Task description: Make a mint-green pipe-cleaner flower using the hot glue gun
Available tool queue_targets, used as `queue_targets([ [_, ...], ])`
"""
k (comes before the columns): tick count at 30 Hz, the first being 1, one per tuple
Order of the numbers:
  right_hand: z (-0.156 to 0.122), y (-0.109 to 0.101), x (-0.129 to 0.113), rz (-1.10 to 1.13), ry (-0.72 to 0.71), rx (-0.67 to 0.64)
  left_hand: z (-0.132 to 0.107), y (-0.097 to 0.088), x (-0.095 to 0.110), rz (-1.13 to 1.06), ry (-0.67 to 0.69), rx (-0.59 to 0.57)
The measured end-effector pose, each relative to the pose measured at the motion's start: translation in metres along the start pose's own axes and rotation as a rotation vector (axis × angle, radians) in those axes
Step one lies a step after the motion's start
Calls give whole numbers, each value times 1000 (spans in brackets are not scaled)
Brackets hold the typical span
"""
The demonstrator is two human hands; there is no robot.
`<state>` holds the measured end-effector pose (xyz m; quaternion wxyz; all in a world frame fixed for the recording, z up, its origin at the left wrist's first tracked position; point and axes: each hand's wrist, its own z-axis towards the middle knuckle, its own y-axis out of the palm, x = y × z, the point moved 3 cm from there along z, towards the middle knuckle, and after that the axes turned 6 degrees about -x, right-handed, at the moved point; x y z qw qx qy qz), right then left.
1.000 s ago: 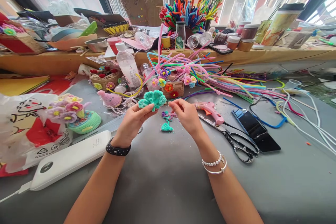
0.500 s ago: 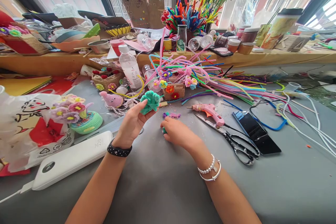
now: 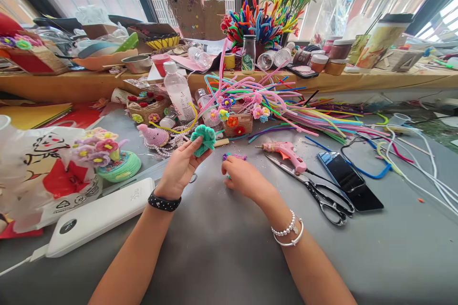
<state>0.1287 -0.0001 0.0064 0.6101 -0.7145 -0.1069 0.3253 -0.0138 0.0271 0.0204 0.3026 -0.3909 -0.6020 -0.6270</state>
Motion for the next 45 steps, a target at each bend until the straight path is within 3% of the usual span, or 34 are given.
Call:
queue_targets([
  [6, -1, 4, 7, 29, 32, -108, 0, 2, 1, -51, -22, -38],
  [16, -7, -3, 9, -57, 117, -140, 1, 0, 0, -29, -43, -17],
  [24, -6, -2, 2, -89, 38, -82, 4, -4, 1, -53, -17, 19],
  [28, -11, -13, 4, -116, 137, -46, 3, -3, 1, -51, -5, 21],
  [32, -13, -11, 4, -170, 254, -153, 2, -1, -1, -18, 12, 12],
  [37, -14, -11, 3, -122, 191, -191, -1, 2, -2, 58, 13, 2],
  [39, -16, -16, 5, -25, 123, -139, -2, 3, -1, 92, 30, 10],
  [41, -16, -24, 8, 117, 73, 5, -3, 3, 0, 120, 52, 17],
  [45, -13, -31, 16, 676, 129, 346, -4, 5, 3, 137, 74, 60],
])
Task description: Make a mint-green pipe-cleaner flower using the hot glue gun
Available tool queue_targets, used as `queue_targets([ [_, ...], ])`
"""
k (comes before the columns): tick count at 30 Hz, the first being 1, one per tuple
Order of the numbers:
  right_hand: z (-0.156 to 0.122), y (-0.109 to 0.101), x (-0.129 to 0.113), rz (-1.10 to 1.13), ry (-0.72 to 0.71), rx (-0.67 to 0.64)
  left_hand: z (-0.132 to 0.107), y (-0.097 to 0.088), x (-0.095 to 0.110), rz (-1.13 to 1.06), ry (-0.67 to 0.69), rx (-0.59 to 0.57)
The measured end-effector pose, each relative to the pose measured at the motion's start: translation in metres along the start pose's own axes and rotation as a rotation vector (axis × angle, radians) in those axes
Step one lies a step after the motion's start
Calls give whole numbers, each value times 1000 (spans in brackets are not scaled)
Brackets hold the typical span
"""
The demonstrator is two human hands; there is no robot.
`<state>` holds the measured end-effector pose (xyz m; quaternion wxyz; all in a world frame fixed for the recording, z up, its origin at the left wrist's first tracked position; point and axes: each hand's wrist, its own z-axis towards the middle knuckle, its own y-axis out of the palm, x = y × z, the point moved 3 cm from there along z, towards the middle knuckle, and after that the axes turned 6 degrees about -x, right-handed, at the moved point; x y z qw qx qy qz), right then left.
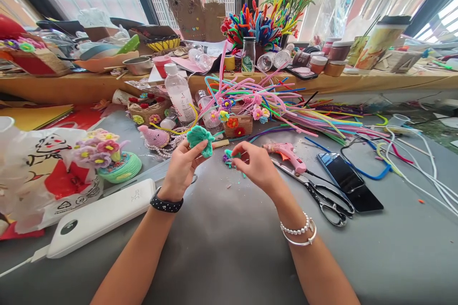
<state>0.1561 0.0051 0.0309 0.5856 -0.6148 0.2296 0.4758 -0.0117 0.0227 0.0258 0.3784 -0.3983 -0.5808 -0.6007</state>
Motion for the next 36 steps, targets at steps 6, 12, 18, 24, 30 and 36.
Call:
queue_targets([
  [6, 5, 13, 4, 592, 53, 121, -2, 5, 0, 17, 69, -18],
  [12, 4, 18, -1, 624, 62, 147, -4, 12, -4, 72, 106, -70],
  [18, 4, 23, -3, 605, 15, 157, -5, 14, -6, 40, 65, -117],
  [24, 2, 24, -3, 404, -38, 221, -6, 15, -6, 36, 60, -109],
  [30, 3, 28, -1, 466, -32, 196, -7, 15, -6, 61, 34, -101],
  [36, 4, 26, 0, 434, -37, 232, -6, 13, -6, 113, 33, -98],
])
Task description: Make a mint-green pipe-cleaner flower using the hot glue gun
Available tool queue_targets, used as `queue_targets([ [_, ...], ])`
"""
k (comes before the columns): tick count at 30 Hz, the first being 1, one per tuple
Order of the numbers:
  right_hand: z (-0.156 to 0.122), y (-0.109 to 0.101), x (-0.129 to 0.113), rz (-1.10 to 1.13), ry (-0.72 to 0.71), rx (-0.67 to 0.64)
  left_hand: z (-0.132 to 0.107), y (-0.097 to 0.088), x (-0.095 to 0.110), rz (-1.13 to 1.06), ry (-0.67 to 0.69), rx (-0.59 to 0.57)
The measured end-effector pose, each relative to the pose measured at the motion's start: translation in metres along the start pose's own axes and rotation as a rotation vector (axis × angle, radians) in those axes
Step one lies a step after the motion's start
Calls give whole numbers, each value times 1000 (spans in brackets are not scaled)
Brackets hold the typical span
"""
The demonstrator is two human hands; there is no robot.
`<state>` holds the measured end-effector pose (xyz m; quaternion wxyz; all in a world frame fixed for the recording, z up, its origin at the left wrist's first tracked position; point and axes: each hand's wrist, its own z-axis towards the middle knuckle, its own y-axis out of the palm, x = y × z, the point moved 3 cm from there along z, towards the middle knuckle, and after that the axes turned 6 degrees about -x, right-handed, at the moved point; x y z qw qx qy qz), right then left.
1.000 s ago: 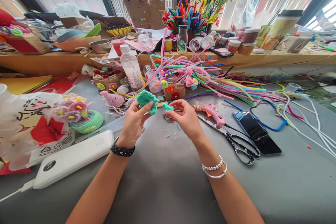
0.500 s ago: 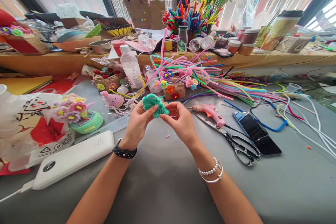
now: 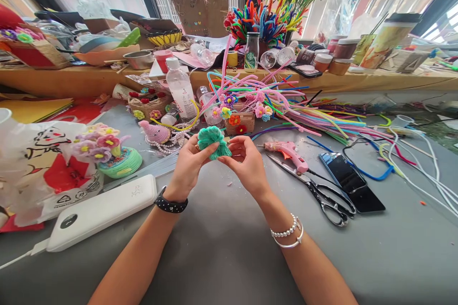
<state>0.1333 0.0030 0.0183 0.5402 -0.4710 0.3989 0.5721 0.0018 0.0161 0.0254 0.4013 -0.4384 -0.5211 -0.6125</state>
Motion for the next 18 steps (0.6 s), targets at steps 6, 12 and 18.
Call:
queue_targets([
  [6, 0, 2, 2, 14, -1, -8, 0, -1, 1, 35, -11, -5],
  [12, -1, 3, 4, -19, 6, -2, 2, -3, -2, 32, -22, -3],
  [18, 0, 0, 1, -21, 39, -21, 4, -5, -2, 44, -31, -7],
])
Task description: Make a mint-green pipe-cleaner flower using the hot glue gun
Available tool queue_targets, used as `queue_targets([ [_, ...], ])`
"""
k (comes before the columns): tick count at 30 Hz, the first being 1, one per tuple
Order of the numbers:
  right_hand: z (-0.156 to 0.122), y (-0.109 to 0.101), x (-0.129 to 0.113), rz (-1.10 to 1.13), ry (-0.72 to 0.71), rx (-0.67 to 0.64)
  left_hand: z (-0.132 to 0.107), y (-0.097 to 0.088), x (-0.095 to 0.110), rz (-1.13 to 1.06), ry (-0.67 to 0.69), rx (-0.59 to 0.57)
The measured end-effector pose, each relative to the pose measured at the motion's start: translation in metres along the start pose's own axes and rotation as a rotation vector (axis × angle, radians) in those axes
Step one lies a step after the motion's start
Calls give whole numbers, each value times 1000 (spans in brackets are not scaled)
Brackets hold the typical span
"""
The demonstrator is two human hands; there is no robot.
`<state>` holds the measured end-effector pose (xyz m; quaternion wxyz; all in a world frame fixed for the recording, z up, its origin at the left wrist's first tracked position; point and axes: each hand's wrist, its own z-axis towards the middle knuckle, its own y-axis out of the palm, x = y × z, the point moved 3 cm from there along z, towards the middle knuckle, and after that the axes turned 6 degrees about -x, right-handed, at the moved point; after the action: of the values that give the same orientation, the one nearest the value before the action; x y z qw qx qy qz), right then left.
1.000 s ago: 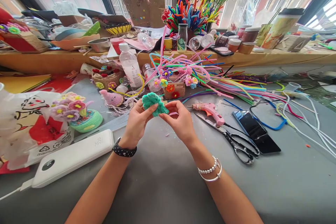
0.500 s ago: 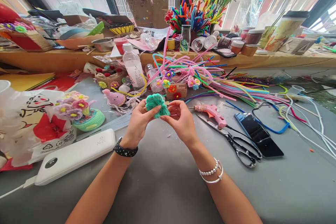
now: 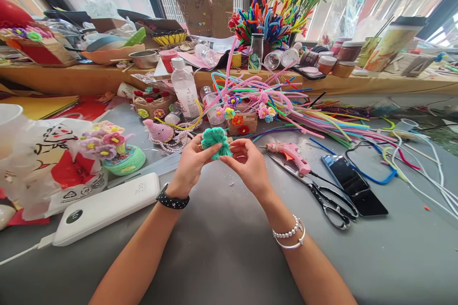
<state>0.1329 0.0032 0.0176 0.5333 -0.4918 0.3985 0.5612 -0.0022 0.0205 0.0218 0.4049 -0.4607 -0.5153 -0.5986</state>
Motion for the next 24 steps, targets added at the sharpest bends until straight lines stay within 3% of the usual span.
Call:
queue_targets([
  [9, 1, 7, 13, 166, 114, -52, 5, -12, 2, 105, -98, -45],
  [15, -1, 17, 23, 260, 231, -66, 7, -19, 4, 199, -148, -197],
  [24, -2, 19, 22, 326, 305, -89, 10, -25, 3, 110, -258, -140],
])
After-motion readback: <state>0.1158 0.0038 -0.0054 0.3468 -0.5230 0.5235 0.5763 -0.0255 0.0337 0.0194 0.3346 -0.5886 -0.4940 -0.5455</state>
